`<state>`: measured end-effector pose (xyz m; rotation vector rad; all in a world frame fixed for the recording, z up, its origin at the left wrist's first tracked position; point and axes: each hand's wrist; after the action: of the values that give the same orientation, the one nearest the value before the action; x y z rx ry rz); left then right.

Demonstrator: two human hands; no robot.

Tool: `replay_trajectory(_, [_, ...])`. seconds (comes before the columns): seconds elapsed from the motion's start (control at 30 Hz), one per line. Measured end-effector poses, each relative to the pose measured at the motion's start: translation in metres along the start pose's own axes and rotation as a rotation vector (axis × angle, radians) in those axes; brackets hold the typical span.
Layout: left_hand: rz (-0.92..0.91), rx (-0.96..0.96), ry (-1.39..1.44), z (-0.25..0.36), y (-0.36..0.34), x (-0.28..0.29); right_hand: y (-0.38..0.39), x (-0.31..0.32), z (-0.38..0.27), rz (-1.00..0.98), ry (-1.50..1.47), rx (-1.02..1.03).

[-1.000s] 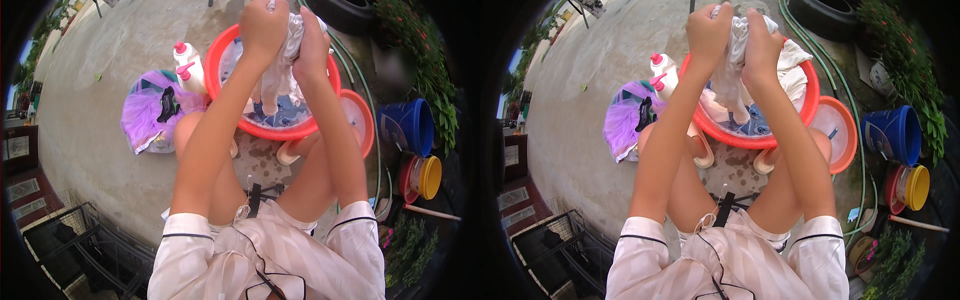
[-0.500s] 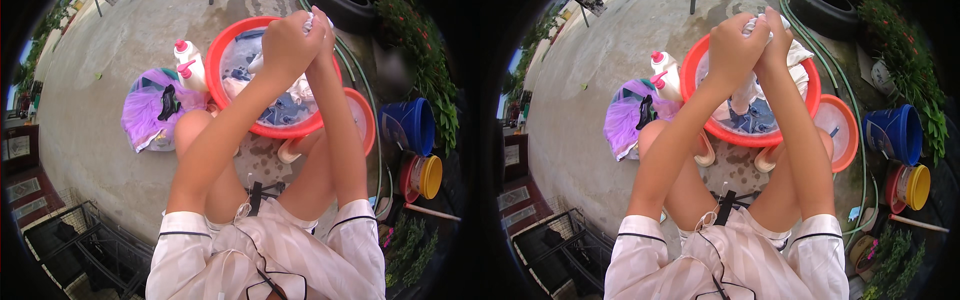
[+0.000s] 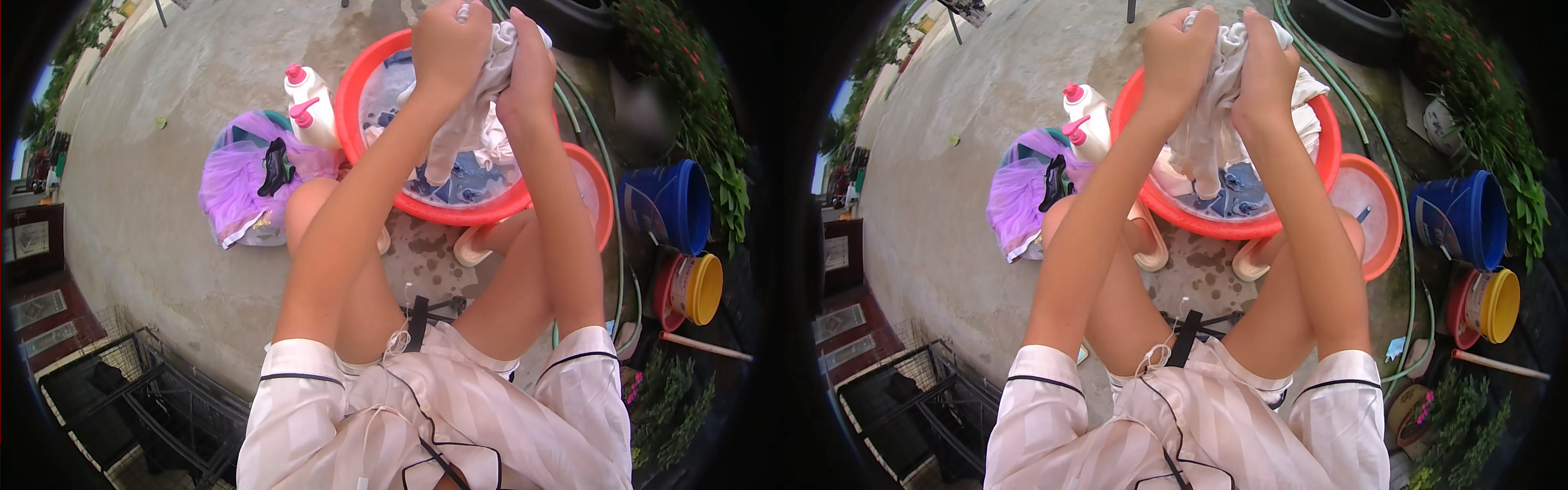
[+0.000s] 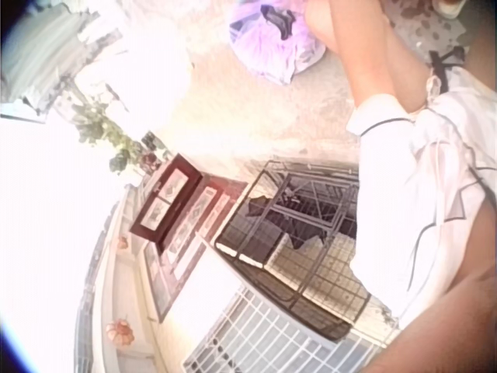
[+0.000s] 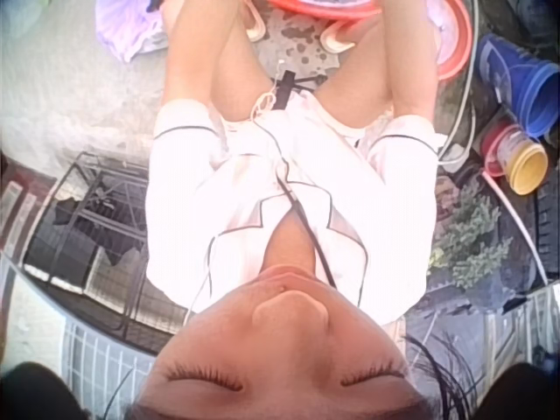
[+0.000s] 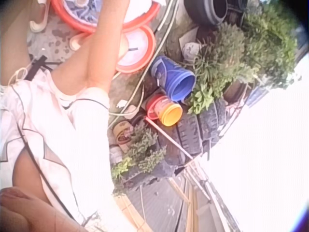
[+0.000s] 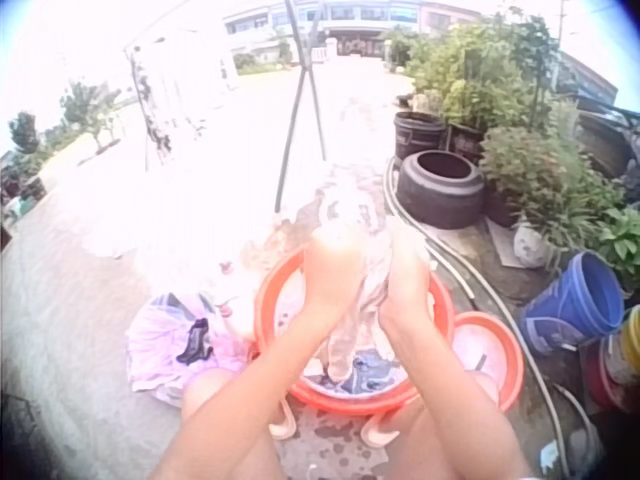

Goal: The person lifts a shirt from a basin of soapy water and wrings it out by hand.

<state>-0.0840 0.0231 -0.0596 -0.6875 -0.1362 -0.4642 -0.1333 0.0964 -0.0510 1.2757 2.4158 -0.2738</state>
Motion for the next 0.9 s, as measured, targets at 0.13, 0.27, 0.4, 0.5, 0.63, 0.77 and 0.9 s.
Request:
replay_trajectory(0.13, [-0.061,0.102,0.241,0.052,0.032,0.002,-0.009,0.015,-0.001,0.012,0.007,-0.036])
replay_trajectory(0.27, [-0.044,0.193,0.301,0.039,0.015,0.011,-0.005,0.005,-0.008,0.107,0.037,0.000])
replay_trajectory(0.4, [0.090,-0.237,0.125,0.001,-0.008,0.024,0.034,-0.025,-0.013,-0.035,0.158,0.161])
replay_trajectory(0.5, [0.149,-0.103,0.382,-0.019,-0.009,0.023,0.039,-0.033,-0.003,-0.093,0.255,0.218])
replay_trajectory(0.63, [0.007,0.156,0.257,0.011,-0.001,0.012,0.006,-0.018,-0.003,0.005,-0.018,0.159])
replay_trajectory(0.77, [0.044,0.238,0.256,0.038,0.016,0.006,-0.028,0.012,0.007,0.048,0.027,-0.047])
replay_trajectory(0.9, [0.002,0.172,0.236,0.041,0.016,0.004,-0.040,0.023,0.036,-0.081,-0.212,0.219])
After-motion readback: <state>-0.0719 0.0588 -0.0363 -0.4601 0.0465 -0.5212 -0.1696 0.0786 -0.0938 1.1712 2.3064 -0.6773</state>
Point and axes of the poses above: each hand's wrist, its own y-axis away from the middle knuckle, its own x-axis out of the back of the hand, z = x × y, and after that the axes turned 11 degrees about y, right-handed
